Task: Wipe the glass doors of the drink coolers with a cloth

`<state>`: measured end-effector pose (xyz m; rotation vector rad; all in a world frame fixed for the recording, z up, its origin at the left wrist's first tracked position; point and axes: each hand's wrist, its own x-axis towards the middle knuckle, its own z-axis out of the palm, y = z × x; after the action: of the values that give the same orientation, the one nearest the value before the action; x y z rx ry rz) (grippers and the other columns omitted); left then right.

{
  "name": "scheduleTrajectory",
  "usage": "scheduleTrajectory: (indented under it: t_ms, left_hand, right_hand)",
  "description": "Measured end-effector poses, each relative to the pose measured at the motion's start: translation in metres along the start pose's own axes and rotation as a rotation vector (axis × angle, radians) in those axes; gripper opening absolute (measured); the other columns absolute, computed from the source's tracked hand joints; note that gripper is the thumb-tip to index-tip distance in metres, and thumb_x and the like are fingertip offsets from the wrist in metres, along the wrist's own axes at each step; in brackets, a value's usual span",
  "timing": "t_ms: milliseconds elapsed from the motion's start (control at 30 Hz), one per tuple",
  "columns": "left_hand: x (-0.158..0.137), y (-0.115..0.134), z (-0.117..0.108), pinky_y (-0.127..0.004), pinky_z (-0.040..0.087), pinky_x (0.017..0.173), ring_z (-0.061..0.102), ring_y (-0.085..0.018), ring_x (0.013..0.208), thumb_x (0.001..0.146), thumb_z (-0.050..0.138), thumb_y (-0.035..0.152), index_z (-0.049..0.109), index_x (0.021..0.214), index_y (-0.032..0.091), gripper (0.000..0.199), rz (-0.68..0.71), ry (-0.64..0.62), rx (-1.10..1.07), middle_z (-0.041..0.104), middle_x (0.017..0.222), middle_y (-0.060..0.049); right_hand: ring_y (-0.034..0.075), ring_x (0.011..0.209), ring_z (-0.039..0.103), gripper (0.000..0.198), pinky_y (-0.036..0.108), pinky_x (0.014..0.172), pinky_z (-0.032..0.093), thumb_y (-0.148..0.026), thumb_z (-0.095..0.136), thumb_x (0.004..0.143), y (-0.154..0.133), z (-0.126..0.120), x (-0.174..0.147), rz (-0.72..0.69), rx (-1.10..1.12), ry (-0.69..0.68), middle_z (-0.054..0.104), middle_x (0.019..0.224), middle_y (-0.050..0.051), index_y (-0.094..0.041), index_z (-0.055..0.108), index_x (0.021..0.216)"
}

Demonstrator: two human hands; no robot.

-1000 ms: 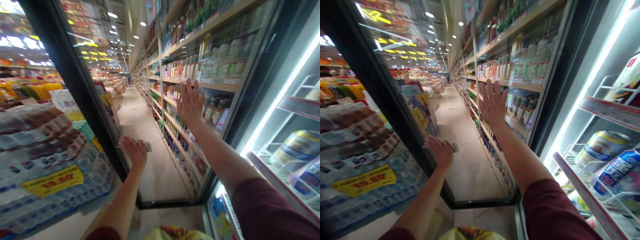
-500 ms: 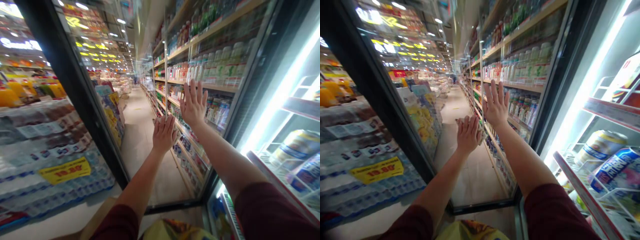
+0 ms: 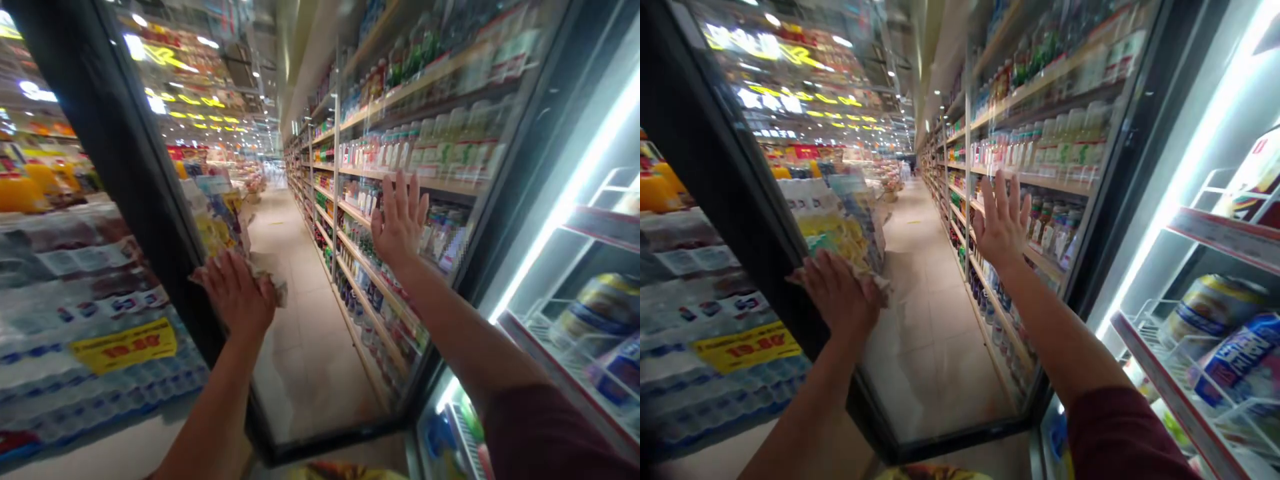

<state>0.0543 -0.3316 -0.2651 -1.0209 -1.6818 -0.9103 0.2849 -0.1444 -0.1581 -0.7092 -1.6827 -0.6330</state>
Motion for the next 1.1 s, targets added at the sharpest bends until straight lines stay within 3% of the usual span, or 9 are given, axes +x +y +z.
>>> scheduleTrajectory:
  t_ms: [200, 367, 467, 600, 733, 867, 1000, 1100]
  left_hand:
    - [0.032, 0.041, 0.013, -0.065, 0.003, 0.124, -0.007, -0.038, 0.153, 0.101, 0.042, 0.034, 0.016, 0.156, -0.003, 0.071, -0.062, -0.057, -0.139, 0.009, 0.165, -0.024]
    - [0.029, 0.088, 0.045, -0.056, 0.008, 0.127, 0.001, -0.032, 0.155, 0.1, 0.046, 0.037, 0.024, 0.158, 0.008, 0.068, 0.223, -0.02, -0.213, 0.027, 0.163, -0.015]
    - [0.02, 0.101, 0.061, -0.05, 0.009, 0.127, 0.011, -0.029, 0.154, 0.099, 0.049, 0.034, 0.03, 0.157, 0.013, 0.064, 0.382, 0.0, -0.23, 0.039, 0.157, -0.011]
    - [0.027, 0.078, 0.066, -0.05, 0.01, 0.127, 0.015, -0.029, 0.154, 0.099, 0.051, 0.038, 0.028, 0.158, 0.017, 0.067, 0.345, 0.023, -0.245, 0.037, 0.158, -0.01]
    - [0.052, 0.031, 0.064, -0.06, 0.008, 0.126, 0.009, -0.033, 0.154, 0.099, 0.049, 0.042, 0.021, 0.16, 0.016, 0.072, 0.163, 0.018, -0.292, 0.024, 0.164, -0.012]
    - [0.074, -0.006, 0.068, -0.06, 0.002, 0.126, -0.001, -0.033, 0.155, 0.1, 0.043, 0.045, 0.01, 0.162, 0.018, 0.075, 0.031, -0.008, -0.304, 0.009, 0.168, -0.008]
    - [0.081, -0.006, 0.08, -0.064, -0.001, 0.124, -0.008, -0.034, 0.154, 0.102, 0.025, 0.053, 0.004, 0.161, 0.015, 0.074, -0.004, -0.037, -0.358, 0.003, 0.168, -0.012]
    - [0.076, 0.014, 0.089, -0.064, -0.003, 0.123, -0.008, -0.034, 0.154, 0.1, 0.009, 0.064, 0.009, 0.161, 0.014, 0.079, 0.09, -0.114, -0.546, 0.008, 0.168, -0.014]
  right_hand:
    - [0.029, 0.155, 0.016, 0.059, 0.056, 0.122, 0.021, -0.039, 0.029, 0.103, -0.001, 0.009, 0.0, -0.012, -0.08, 0.044, 0.03, 0.164, 0.012, -0.019, 0.028, 0.159]
    - [0.028, 0.156, 0.016, 0.059, 0.056, 0.122, 0.021, -0.038, 0.029, 0.103, 0.0, 0.017, 0.001, -0.003, -0.122, 0.035, 0.03, 0.164, 0.011, -0.02, 0.025, 0.16]
    - [0.027, 0.156, 0.016, 0.06, 0.055, 0.123, 0.021, -0.039, 0.029, 0.103, 0.002, 0.021, 0.001, -0.004, -0.145, 0.037, 0.029, 0.165, 0.011, -0.02, 0.025, 0.16]
    - [0.026, 0.156, 0.017, 0.058, 0.053, 0.123, 0.021, -0.039, 0.028, 0.104, 0.002, 0.025, -0.001, -0.014, -0.172, 0.053, 0.03, 0.164, 0.011, -0.019, 0.027, 0.159]
    - [0.025, 0.155, 0.019, 0.057, 0.051, 0.123, 0.022, -0.038, 0.029, 0.104, 0.003, 0.031, 0.0, -0.02, -0.192, 0.077, 0.033, 0.163, 0.011, -0.02, 0.03, 0.158]
    - [0.025, 0.155, 0.019, 0.057, 0.052, 0.124, 0.021, -0.037, 0.03, 0.103, 0.009, 0.039, 0.001, -0.007, -0.195, 0.065, 0.034, 0.162, 0.01, -0.022, 0.03, 0.158]
    - [0.024, 0.155, 0.02, 0.058, 0.052, 0.123, 0.025, -0.029, 0.034, 0.101, -0.014, 0.04, -0.001, -0.002, -0.132, 0.152, 0.037, 0.16, 0.013, -0.019, 0.029, 0.158]
    - [0.02, 0.155, 0.02, 0.064, 0.047, 0.125, 0.025, -0.022, 0.036, 0.098, -0.065, 0.04, -0.007, -0.173, 0.038, 0.155, 0.037, 0.161, 0.01, -0.02, 0.021, 0.16]
